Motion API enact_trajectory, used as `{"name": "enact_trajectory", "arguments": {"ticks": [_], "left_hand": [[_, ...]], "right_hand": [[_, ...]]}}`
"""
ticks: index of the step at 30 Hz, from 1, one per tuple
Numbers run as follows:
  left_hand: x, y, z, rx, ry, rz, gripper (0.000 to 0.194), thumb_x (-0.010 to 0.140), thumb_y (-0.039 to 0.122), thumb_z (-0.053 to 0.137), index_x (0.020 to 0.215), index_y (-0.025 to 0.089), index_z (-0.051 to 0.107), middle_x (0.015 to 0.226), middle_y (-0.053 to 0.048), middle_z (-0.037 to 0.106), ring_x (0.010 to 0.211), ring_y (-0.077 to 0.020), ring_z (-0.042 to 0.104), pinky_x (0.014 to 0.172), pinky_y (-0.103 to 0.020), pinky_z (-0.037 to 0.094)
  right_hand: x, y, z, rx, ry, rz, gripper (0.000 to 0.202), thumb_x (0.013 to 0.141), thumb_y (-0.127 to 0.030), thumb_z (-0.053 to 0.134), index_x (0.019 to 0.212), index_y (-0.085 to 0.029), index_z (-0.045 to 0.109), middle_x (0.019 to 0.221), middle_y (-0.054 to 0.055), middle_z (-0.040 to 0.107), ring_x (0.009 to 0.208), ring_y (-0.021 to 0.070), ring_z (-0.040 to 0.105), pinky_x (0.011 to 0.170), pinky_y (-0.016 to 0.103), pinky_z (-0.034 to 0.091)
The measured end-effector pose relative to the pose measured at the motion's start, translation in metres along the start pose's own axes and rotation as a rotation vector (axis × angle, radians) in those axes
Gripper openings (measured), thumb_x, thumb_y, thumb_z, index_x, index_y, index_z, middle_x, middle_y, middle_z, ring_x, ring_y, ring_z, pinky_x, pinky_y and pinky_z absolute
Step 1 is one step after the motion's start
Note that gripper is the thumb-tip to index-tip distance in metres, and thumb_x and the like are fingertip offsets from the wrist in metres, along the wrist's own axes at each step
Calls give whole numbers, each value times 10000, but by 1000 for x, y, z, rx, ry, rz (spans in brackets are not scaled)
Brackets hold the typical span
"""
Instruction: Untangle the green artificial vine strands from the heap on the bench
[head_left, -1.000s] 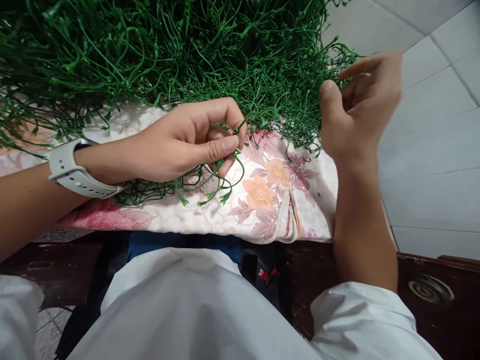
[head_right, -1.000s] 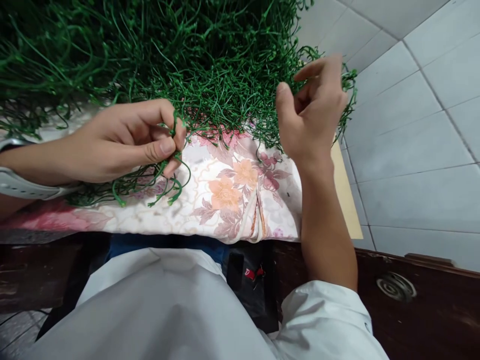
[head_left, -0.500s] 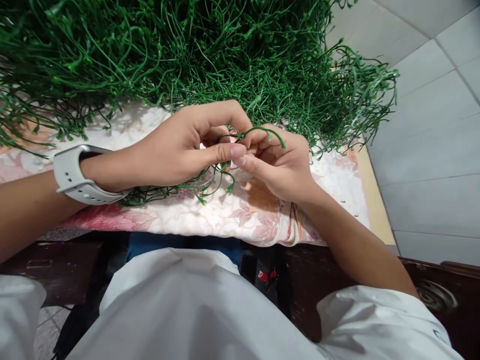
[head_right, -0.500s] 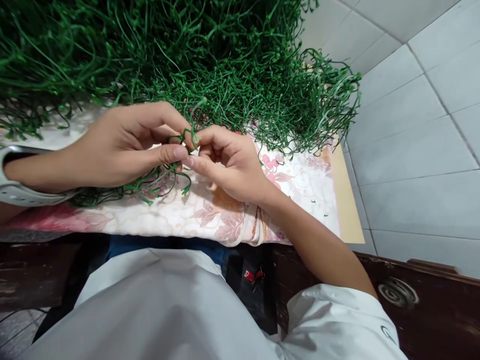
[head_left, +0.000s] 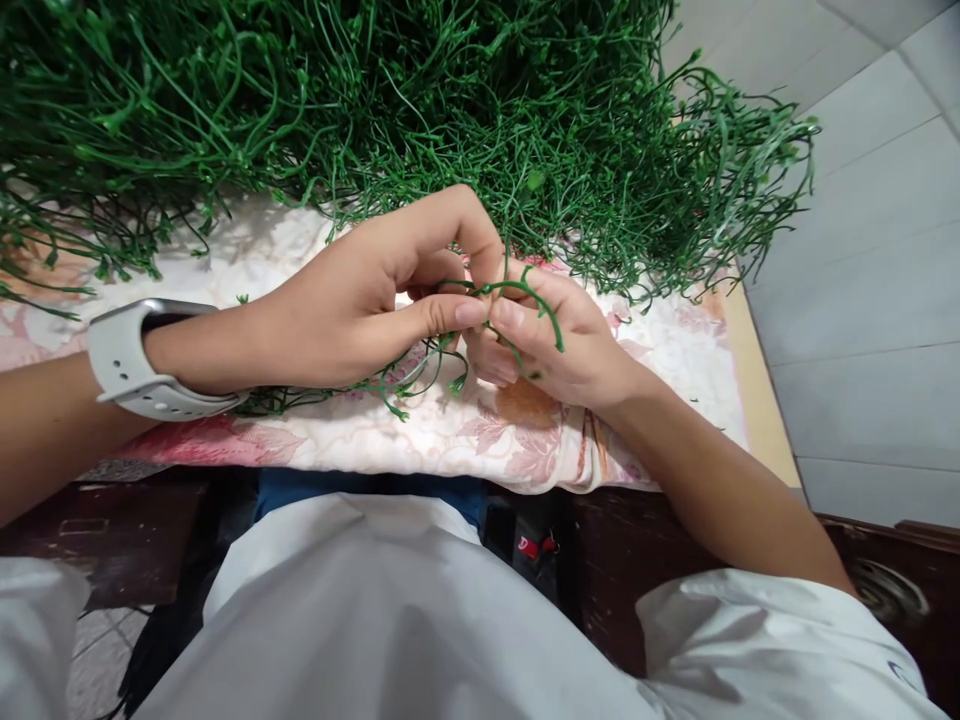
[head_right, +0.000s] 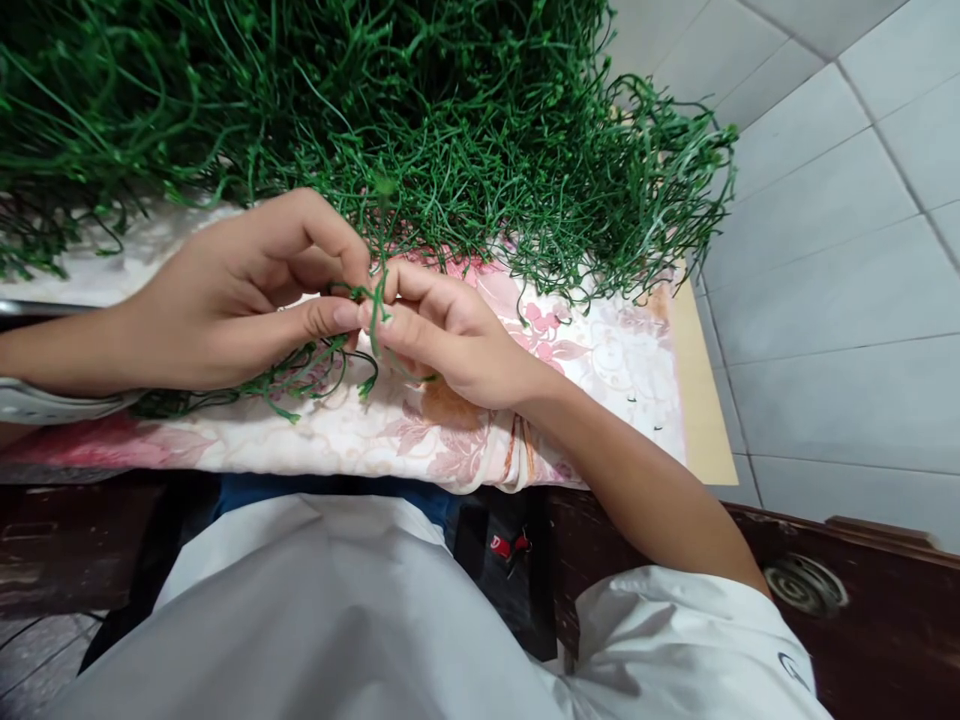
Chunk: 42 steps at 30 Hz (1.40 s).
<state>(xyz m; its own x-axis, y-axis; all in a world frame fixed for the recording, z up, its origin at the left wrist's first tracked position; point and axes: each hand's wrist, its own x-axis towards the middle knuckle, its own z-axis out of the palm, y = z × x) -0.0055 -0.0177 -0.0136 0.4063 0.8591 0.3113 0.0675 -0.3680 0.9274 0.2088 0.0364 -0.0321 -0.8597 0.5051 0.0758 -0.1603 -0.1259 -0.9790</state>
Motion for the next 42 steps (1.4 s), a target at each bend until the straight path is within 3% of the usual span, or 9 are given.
{"name": "enact_trajectory", "arguments": {"ticks": [5,10,12,16,18,22,31,37,42], "left_hand": [[1,-2,3,17,31,62,329,899,504,825,944,258,612,919,-22,718,801,-166,753,684,-292,604],[1,-5,5,176,149,134,339,918,538,790,930,233,641,865,-12,678,712,-133,692,695,-287,598],[1,-7,5,312,154,186,273,927,481,776,925,237,653,855,-13,695,666,-123,644,640,-273,552],[3,-13,4,517,157,432,20,931,279,656,924,264,645,823,-2,725,620,-125,626,566,-265,455],[4,-16,4,557,160,543,65,905,213,634,925,274,641,785,10,701,625,-131,634,576,-265,433],[6,-17,0,640,135,618,138,839,150,657,897,269,619,746,26,655,596,-126,586,575,-260,386],[6,-6,1,534,-13,591,226,750,49,606,889,228,605,724,20,587,560,-93,497,527,-225,376],[-4,14,-2,227,-270,252,306,744,-18,600,899,242,650,737,28,676,589,-111,590,588,-225,453],[-5,22,-1,108,-413,90,320,799,-21,639,911,274,689,695,29,695,598,-136,631,604,-238,509]], "right_hand": [[0,-10,3,23,-71,12,349,1017,-431,741,917,-190,510,691,-67,486,568,58,489,548,197,426],[-1,-13,6,49,14,109,444,983,-543,755,858,-180,531,678,-62,469,525,51,469,502,192,383],[-1,-13,6,39,40,139,477,975,-596,740,846,-178,548,669,-54,496,496,53,469,477,197,360],[1,-12,7,27,44,157,470,972,-571,747,798,-165,589,655,-28,576,504,66,522,493,207,402],[1,-12,7,48,46,177,458,963,-550,763,786,-158,606,633,-24,582,504,70,529,505,211,420],[1,-12,7,100,28,218,477,889,-548,848,793,-153,598,635,-31,584,506,58,510,506,202,413],[-3,-4,0,94,-88,142,425,961,-502,794,846,-160,569,652,-64,483,520,30,404,467,153,332],[-5,-9,0,70,-399,139,326,1049,-394,686,876,-147,561,701,-65,418,583,21,350,512,136,303],[-5,-14,-2,-9,-520,163,416,1071,-445,656,825,-129,546,701,-64,436,643,19,382,600,147,343]]}}
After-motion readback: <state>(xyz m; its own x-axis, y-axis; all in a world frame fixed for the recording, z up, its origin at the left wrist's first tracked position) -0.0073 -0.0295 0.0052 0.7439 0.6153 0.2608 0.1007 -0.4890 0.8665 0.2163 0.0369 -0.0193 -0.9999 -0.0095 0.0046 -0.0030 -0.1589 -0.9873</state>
